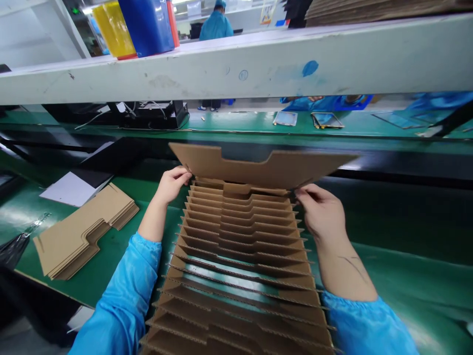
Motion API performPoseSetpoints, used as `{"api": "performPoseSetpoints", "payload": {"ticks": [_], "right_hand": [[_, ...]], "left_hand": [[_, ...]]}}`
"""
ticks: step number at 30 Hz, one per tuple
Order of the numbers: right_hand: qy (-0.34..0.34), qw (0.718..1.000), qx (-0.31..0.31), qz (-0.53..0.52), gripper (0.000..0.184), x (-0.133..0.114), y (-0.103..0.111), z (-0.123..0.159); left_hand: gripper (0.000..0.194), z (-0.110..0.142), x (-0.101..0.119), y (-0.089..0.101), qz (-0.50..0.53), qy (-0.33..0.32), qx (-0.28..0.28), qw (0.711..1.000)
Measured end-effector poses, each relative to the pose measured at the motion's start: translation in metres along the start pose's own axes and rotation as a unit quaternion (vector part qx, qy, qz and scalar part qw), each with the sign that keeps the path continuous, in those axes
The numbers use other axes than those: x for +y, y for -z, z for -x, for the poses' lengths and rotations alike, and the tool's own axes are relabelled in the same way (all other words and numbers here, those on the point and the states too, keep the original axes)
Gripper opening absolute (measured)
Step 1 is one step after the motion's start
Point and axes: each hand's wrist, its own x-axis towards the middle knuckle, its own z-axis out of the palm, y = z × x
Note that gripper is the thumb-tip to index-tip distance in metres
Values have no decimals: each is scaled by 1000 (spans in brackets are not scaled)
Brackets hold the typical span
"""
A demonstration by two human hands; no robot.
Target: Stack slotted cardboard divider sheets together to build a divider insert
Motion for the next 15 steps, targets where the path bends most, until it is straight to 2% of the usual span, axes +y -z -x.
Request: {"api": "performPoseSetpoints", "payload": {"ticks": [3,6,9,12,15], "right_hand": [[-41,998,28,25,65,-1,-9,0],[-65,997,12,37,71,1,-7,-2],[-48,998,-10,47,72,6,1,-6],[-6,996,-10,86,68,9,8,-10],[6,997,1,77,69,13,6,-14]], "left_hand": [[37,0,-1,-8,-8,2,15,1000],[41,0,-6,-10,3,25,27,999],[45,-1,-13,-11,23,41,44,998],[44,-1,-17,-13,21,31,46,998],[40,-2,-19,-16,7,20,50,999]]}}
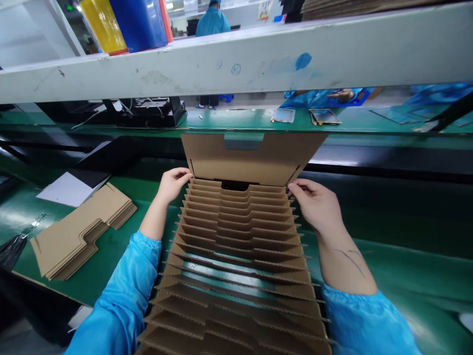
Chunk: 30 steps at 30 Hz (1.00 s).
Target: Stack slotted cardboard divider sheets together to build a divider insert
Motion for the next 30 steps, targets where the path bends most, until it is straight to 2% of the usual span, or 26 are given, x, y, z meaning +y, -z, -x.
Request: {"api": "performPoseSetpoints", "payload": {"ticks": [5,10,17,22,27,30], "right_hand": [[14,999,30,-6,69,3,-7,-3],[47,998,17,37,59,-3,-9,0],[45,998,44,-22,48,0,-18,-2],[14,993,2,-120,55,7,-21,-3],[17,992,25,-123,50,1,-25,-8],[24,992,-1,-127,51,-2,-25,-13]], "left_hand": [[41,0,1,-3,-16,-9,11,1000],[39,-1,3,2,-15,-11,11,1000],[47,-7,-3,9,2,-29,18,999],[50,-6,-10,2,-14,-38,7,999],[48,-6,-16,0,-26,-51,25,998],[48,-7,-20,0,-28,-62,45,997]]}}
